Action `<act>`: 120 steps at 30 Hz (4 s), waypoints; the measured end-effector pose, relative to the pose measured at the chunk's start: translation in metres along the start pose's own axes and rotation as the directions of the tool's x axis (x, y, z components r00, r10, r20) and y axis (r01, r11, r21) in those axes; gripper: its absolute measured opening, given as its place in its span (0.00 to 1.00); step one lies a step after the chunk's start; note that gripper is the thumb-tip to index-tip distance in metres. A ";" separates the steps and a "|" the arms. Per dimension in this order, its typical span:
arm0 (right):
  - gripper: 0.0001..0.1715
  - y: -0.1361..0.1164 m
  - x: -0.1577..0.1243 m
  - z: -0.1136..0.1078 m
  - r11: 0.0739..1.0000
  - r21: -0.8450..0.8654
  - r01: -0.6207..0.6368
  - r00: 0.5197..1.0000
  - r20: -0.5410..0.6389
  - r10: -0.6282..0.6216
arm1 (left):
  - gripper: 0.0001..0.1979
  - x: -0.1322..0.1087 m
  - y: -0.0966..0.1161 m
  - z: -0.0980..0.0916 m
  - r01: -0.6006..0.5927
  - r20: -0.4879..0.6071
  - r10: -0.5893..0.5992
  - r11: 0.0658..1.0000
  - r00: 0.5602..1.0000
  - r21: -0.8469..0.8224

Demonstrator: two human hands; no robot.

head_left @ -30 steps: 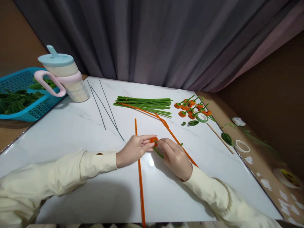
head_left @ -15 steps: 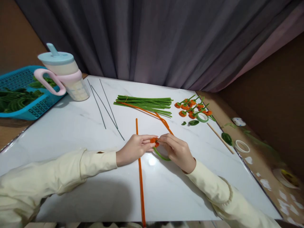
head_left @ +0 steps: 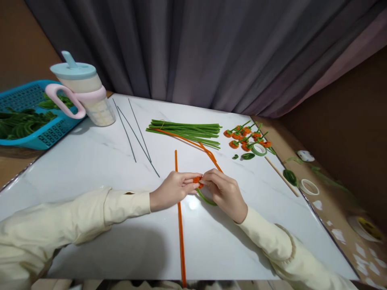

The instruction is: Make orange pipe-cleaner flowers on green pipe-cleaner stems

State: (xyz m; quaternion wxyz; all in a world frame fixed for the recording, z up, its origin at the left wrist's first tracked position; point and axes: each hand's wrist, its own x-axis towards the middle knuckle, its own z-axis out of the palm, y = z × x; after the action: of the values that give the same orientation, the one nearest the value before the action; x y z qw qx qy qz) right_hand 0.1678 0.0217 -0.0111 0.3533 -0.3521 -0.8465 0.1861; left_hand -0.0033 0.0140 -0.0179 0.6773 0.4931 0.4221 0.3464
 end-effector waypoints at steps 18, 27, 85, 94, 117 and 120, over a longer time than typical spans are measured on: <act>0.04 0.001 0.008 -0.019 0.979 0.131 -0.158 0.983 0.114 0.144 | 0.16 0.001 0.007 -0.005 0.026 0.099 -0.026 1.000 0.995 0.008; 0.07 0.000 0.006 -0.021 0.989 0.132 -0.063 0.997 0.057 0.055 | 0.18 0.012 0.012 -0.015 0.211 0.241 -0.155 0.950 0.958 -0.229; 0.04 -0.005 0.002 -0.015 0.981 0.164 -0.104 0.994 0.041 0.098 | 0.21 0.003 0.010 -0.003 -0.114 0.183 0.072 0.966 0.981 0.230; 0.07 0.001 0.005 -0.020 0.979 0.092 -0.181 0.973 0.158 0.166 | 0.21 0.000 0.017 -0.001 -0.134 0.280 0.054 0.952 0.959 0.276; 0.15 0.003 0.005 -0.030 0.984 -0.056 -0.166 0.984 0.061 0.170 | 0.18 0.006 0.029 -0.011 -0.127 0.316 0.032 0.950 0.948 0.287; 0.12 0.000 0.007 -0.030 0.925 0.156 -0.346 0.915 0.275 0.296 | 0.18 0.005 0.027 -0.010 -0.335 0.331 0.183 0.802 0.926 0.495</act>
State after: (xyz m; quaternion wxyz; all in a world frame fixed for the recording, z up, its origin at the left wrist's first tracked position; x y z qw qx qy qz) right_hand 0.1857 0.0285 0.0125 0.2437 -0.4235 -0.7907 0.3688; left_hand -0.0115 0.0293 0.0054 0.5060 0.7597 0.3355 0.2329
